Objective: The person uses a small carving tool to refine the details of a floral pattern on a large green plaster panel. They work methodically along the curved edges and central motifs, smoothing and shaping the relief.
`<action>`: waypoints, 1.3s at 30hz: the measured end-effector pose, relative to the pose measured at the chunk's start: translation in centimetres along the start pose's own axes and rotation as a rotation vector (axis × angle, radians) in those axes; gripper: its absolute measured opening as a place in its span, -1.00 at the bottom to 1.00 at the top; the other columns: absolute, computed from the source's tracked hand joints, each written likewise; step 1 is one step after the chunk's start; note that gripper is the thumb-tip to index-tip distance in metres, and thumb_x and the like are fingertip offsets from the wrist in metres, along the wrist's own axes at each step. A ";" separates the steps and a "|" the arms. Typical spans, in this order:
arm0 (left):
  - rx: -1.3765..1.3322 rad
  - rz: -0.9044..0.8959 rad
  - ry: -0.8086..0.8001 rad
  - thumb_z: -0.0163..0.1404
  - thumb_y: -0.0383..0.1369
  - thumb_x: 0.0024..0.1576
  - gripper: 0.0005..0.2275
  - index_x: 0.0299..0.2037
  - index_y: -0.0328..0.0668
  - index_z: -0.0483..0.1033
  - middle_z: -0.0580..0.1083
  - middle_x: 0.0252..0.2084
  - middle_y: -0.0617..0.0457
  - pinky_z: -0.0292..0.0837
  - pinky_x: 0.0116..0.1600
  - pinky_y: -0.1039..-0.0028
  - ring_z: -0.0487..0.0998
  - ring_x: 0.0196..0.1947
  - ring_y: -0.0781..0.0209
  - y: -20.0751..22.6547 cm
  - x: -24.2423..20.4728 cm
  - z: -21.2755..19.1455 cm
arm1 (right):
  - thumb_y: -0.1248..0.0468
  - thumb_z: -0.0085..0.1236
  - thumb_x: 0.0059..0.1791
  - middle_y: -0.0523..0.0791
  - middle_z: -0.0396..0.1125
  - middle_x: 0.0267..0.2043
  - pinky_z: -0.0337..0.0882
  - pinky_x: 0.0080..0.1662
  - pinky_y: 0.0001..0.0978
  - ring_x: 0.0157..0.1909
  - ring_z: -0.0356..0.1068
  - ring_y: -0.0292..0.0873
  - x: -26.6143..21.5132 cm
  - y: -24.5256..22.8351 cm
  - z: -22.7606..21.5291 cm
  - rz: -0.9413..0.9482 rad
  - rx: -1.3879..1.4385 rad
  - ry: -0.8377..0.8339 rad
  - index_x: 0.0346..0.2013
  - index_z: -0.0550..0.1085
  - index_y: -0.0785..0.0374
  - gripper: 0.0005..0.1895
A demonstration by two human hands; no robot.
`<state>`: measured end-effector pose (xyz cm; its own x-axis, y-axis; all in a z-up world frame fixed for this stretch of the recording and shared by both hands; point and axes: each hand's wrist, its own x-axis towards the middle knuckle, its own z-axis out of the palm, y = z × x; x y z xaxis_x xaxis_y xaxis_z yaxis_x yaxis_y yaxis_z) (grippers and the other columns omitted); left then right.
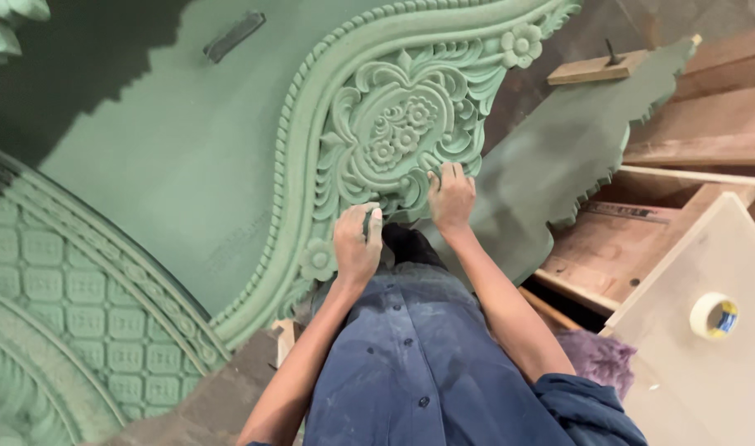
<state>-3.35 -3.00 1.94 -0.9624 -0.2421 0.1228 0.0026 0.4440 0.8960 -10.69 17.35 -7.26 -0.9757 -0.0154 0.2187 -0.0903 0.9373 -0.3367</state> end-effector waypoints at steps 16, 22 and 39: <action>0.079 -0.115 0.090 0.04 -0.37 0.24 -0.86 -0.13 -0.28 0.56 0.55 -0.17 -0.16 0.39 0.00 0.15 0.54 -0.13 -0.19 2.3 -0.8 7.5 | 0.24 0.27 -0.14 0.03 0.42 -0.20 0.42 -0.14 0.06 -0.12 0.43 0.19 2.5 2.8 -5.6 -0.222 0.214 -0.590 -0.24 0.53 0.25 -0.77; 0.136 -0.119 -0.284 0.06 -0.35 0.17 -0.85 -0.14 -0.24 0.57 0.56 -0.17 -0.14 0.40 0.00 0.14 0.54 -0.09 -0.15 1.1 -3.1 10.0 | 0.39 0.17 -0.16 -0.11 0.44 -0.08 0.27 0.03 -0.01 0.00 0.36 0.04 8.6 4.3 -4.7 -0.786 0.133 -0.443 -0.07 0.61 0.19 -0.64; 0.216 -0.780 0.907 0.00 -0.45 0.24 -0.79 0.01 -0.36 0.55 0.54 0.03 -0.20 0.37 0.25 0.15 0.50 0.14 -0.18 7.5 -7.1 23.1 | 0.30 0.11 -0.21 -0.05 0.37 -0.12 0.33 0.00 -0.17 -0.02 0.37 -0.03 12.5 4.1 -3.0 -1.868 0.311 -0.830 -0.13 0.51 0.34 -0.64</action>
<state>-2.73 22.03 -2.08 -0.1452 -0.9856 -0.0862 -0.6209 0.0229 0.7835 -22.66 22.01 -3.14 0.4820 -0.8740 0.0611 -0.7996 -0.4673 -0.3771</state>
